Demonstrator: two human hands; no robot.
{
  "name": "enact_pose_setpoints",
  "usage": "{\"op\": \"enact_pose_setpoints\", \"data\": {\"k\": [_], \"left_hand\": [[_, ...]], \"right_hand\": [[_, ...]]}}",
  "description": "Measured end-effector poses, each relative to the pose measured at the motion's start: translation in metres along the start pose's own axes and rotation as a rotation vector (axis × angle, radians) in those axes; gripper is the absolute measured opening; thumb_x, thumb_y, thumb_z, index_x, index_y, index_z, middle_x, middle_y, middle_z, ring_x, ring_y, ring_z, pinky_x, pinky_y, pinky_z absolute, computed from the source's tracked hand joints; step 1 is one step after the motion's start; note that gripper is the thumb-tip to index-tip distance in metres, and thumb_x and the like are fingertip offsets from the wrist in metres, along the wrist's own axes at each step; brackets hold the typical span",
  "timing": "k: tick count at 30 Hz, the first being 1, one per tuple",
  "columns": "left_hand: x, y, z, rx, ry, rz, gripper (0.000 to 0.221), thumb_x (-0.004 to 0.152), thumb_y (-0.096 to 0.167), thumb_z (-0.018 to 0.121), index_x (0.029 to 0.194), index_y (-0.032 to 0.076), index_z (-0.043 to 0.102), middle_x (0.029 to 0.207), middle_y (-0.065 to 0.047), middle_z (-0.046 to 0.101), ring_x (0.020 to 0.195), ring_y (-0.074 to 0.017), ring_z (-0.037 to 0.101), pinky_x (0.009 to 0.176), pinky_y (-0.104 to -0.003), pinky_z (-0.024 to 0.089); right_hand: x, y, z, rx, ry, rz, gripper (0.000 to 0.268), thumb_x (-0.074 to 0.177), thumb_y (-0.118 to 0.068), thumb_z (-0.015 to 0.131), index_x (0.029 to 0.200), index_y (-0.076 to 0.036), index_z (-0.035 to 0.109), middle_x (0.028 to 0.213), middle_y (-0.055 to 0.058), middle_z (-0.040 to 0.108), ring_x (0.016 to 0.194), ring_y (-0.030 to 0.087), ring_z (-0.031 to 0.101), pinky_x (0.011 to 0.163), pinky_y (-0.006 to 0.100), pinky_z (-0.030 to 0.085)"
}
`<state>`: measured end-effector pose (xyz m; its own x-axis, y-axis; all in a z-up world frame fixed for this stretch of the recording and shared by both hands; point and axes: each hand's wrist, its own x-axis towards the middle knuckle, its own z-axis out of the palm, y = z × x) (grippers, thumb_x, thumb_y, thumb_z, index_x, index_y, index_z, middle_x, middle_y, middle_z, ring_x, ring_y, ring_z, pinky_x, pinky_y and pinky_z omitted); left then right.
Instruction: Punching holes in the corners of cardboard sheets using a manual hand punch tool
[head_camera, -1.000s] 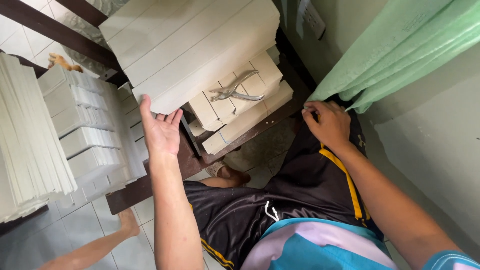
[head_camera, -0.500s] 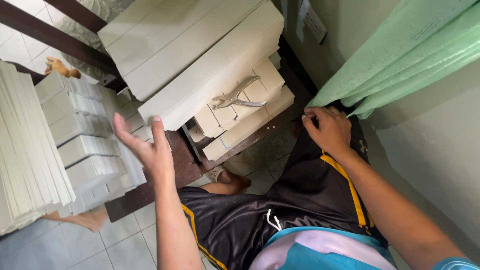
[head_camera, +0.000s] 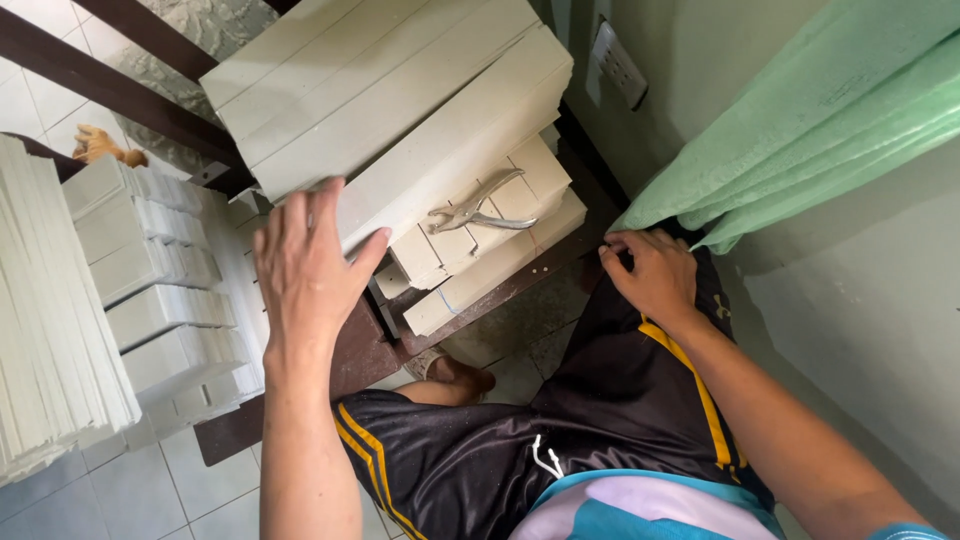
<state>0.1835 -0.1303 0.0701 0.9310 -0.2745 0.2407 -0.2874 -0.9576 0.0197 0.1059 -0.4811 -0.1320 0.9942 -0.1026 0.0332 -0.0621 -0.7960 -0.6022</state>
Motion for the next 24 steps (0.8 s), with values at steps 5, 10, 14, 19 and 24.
{"op": "enact_pose_setpoints", "data": {"k": [5,10,14,19,24], "left_hand": [[0.020,-0.007,0.010,-0.049,-0.256,-0.048,0.067,0.089,0.048,0.077,0.135,0.003,0.058,0.104,-0.022,0.068,0.096,-0.0368,0.071,0.083,-0.052,0.053],[0.033,-0.005,0.009,-0.147,-0.343,-0.071,0.066,0.084,0.045,0.080,0.131,0.004,0.058,0.105,-0.025,0.071,0.098,-0.0424,0.072,0.082,-0.053,0.053],[0.035,-0.011,0.016,-0.236,-0.343,-0.078,0.068,0.083,0.048,0.078,0.130,0.005,0.056,0.111,-0.029,0.070,0.103,-0.0470,0.069,0.087,-0.058,0.050],[0.031,-0.005,0.013,-0.296,-0.289,-0.096,0.066,0.083,0.046,0.081,0.128,0.004,0.058,0.111,-0.029,0.070,0.101,-0.0458,0.070,0.085,-0.057,0.051],[0.029,-0.009,0.016,-0.248,-0.256,-0.069,0.065,0.085,0.050,0.079,0.127,0.005,0.059,0.110,-0.026,0.072,0.099,-0.0432,0.072,0.082,-0.055,0.052]], "right_hand": [[0.001,-0.004,0.000,-0.029,-0.018,0.009,0.029,0.103,-0.038,0.059,0.117,-0.017,0.074,0.102,0.006,0.077,0.101,0.029,0.070,0.087,0.044,0.046],[0.000,-0.006,-0.001,-0.031,-0.019,0.009,0.031,0.104,-0.041,0.058,0.116,-0.017,0.074,0.102,0.006,0.078,0.102,0.030,0.070,0.087,0.045,0.048],[0.000,-0.002,0.002,-0.073,-0.003,-0.004,0.030,0.103,-0.042,0.059,0.115,-0.019,0.075,0.100,0.004,0.078,0.101,0.027,0.070,0.088,0.043,0.047],[-0.001,-0.002,0.005,-0.084,-0.011,0.002,0.031,0.103,-0.043,0.059,0.114,-0.018,0.075,0.101,0.004,0.078,0.101,0.028,0.070,0.089,0.044,0.046],[-0.001,-0.007,0.003,-0.089,0.002,-0.011,0.030,0.104,-0.040,0.059,0.115,-0.017,0.076,0.102,0.006,0.078,0.101,0.028,0.070,0.089,0.043,0.046]]}}
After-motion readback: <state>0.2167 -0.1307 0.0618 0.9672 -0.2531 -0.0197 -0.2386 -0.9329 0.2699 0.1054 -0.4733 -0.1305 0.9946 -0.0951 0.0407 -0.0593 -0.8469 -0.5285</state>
